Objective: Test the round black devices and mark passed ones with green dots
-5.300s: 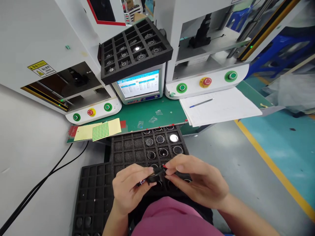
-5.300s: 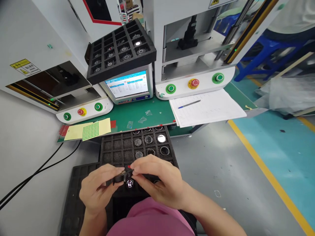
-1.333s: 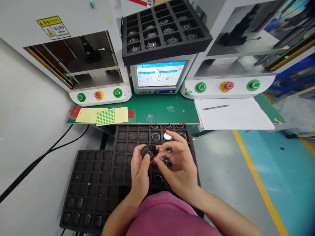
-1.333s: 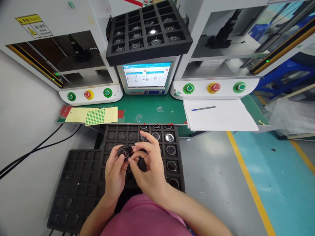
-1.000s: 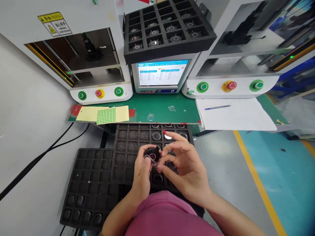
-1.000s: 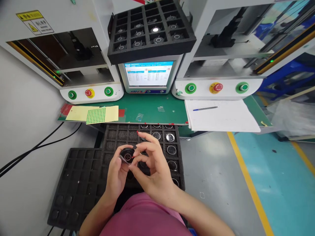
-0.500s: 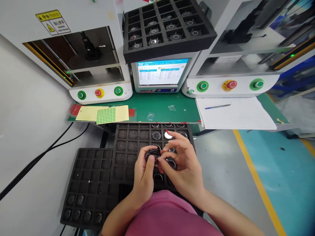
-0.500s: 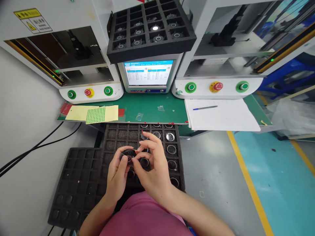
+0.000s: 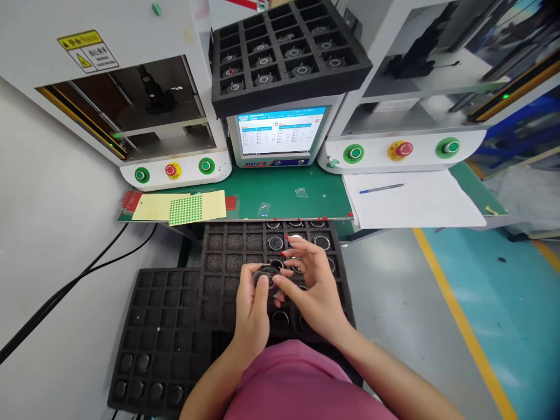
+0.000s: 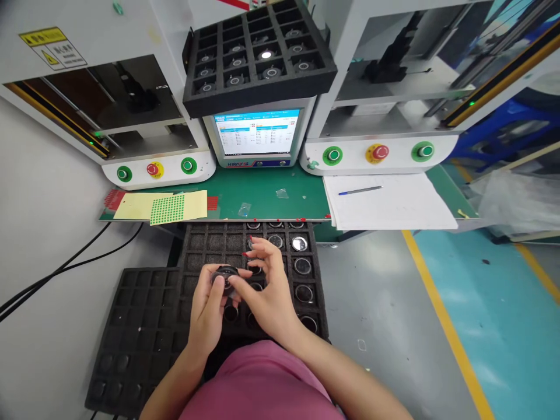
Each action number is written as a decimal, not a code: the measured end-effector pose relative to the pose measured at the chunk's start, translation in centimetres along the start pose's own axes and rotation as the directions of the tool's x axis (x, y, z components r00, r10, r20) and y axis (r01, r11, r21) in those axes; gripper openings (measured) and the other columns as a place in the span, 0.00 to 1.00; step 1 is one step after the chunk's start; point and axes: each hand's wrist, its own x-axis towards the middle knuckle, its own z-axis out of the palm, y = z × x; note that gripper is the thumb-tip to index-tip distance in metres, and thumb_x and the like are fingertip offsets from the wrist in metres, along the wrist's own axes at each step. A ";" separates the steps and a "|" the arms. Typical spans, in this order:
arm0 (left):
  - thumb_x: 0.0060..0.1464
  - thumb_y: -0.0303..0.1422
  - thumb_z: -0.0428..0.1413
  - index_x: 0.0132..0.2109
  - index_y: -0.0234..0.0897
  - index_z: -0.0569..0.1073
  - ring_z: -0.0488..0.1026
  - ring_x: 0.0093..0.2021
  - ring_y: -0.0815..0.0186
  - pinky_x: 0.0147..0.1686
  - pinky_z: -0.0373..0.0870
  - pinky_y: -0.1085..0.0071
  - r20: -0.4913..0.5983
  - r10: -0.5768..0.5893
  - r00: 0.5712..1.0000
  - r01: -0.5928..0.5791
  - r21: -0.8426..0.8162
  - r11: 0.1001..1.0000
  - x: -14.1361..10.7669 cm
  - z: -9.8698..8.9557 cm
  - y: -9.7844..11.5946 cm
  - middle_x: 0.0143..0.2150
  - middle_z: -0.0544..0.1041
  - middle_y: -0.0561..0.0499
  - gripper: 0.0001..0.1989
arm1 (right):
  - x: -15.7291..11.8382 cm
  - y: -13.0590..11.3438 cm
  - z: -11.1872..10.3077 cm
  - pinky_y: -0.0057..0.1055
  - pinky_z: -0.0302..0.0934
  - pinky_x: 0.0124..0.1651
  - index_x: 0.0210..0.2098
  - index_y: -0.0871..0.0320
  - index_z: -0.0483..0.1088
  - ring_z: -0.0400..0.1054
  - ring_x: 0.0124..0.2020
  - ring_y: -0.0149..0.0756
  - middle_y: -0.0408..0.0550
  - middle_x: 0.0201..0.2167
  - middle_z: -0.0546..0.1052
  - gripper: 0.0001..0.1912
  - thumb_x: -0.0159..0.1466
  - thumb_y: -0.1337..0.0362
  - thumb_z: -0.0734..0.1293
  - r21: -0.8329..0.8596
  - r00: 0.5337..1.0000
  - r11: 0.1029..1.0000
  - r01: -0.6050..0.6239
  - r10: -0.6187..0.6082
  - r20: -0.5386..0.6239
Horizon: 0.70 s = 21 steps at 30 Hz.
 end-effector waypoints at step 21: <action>0.60 0.30 0.53 0.38 0.40 0.78 0.78 0.49 0.57 0.51 0.75 0.55 0.497 0.402 0.769 -0.628 0.703 0.334 2.2 -9.8 -16.0 0.43 0.82 0.46 0.09 | -1.9 6.0 -5.6 0.33 0.68 0.38 0.44 0.53 0.62 0.71 0.36 0.31 0.49 0.47 0.71 0.14 0.59 0.63 0.67 -0.014 0.981 0.986 -0.164 0.162 -0.110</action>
